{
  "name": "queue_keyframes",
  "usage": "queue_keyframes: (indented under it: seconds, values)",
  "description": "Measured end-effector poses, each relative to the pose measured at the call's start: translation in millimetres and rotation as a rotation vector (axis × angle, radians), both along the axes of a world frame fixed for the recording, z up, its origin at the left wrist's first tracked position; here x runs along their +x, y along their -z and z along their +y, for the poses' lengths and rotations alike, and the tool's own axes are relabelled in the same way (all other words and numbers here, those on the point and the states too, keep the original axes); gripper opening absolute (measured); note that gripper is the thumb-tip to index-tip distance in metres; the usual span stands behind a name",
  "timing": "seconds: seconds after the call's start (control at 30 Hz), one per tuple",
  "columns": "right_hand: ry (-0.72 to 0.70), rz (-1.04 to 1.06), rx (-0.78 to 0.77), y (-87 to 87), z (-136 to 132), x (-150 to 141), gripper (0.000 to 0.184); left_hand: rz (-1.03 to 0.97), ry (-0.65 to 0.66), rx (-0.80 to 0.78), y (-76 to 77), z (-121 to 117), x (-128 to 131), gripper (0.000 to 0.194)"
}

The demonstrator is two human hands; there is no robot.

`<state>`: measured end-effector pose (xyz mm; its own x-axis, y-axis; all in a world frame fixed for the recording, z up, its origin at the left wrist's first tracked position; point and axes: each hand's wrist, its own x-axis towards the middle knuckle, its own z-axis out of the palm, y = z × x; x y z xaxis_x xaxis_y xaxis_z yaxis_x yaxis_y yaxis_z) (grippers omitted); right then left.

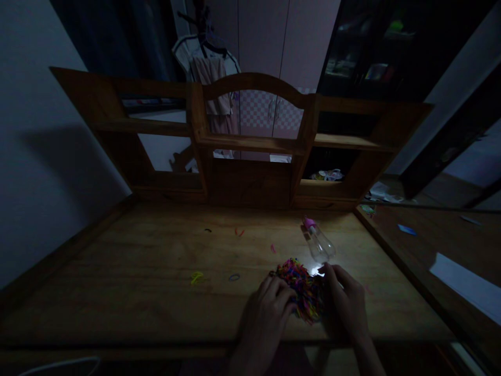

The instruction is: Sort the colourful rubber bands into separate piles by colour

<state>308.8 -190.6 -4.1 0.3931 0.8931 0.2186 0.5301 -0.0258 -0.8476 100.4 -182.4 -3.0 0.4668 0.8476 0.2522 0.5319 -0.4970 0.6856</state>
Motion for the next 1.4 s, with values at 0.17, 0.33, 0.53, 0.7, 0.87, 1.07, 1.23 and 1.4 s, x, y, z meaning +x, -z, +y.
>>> queue_keyframes:
  seconds: [0.17, 0.33, 0.53, 0.7, 0.87, 1.07, 1.23, 1.4]
  values:
    - [-0.004, -0.005, 0.007, -1.0, -1.0, -0.1, 0.037, 0.021, 0.003, -0.004, 2.2, 3.2, 2.8, 0.020]
    - [-0.009, -0.003, 0.000, -0.8, -0.9, 0.7, 0.037, -0.080, -0.018, -0.039, 2.4, 6.0, -2.3, 0.014]
    - [-0.002, 0.010, -0.007, -0.3, -1.4, 0.8, 0.037, -0.243, -0.168, -0.127, 7.5, 10.5, -14.7, 0.021]
    - [0.005, -0.003, -0.005, -0.9, -0.7, 0.4, 0.039, -0.295, -0.239, -0.191, 6.5, 15.3, -26.0, 0.020]
    - [0.014, -0.013, -0.005, -1.2, -0.2, -0.6, 0.042, -0.311, -0.284, -0.132, 1.7, 22.1, -42.0, 0.018]
    - [0.009, -0.022, 0.002, 0.4, 0.1, 1.9, 0.042, -0.465, -0.371, -0.256, 9.2, 31.1, -73.3, 0.024]
    - [0.059, -0.117, 0.121, -17.0, -8.3, -15.0, 0.032, -0.639, -0.394, -0.439, 9.5, 30.1, -83.9, 0.029]
    - [-0.327, -0.096, 0.125, -36.8, -17.5, -78.7, 0.025, -0.672, -0.378, -0.526, -5.9, 22.4, -77.6, 0.028]
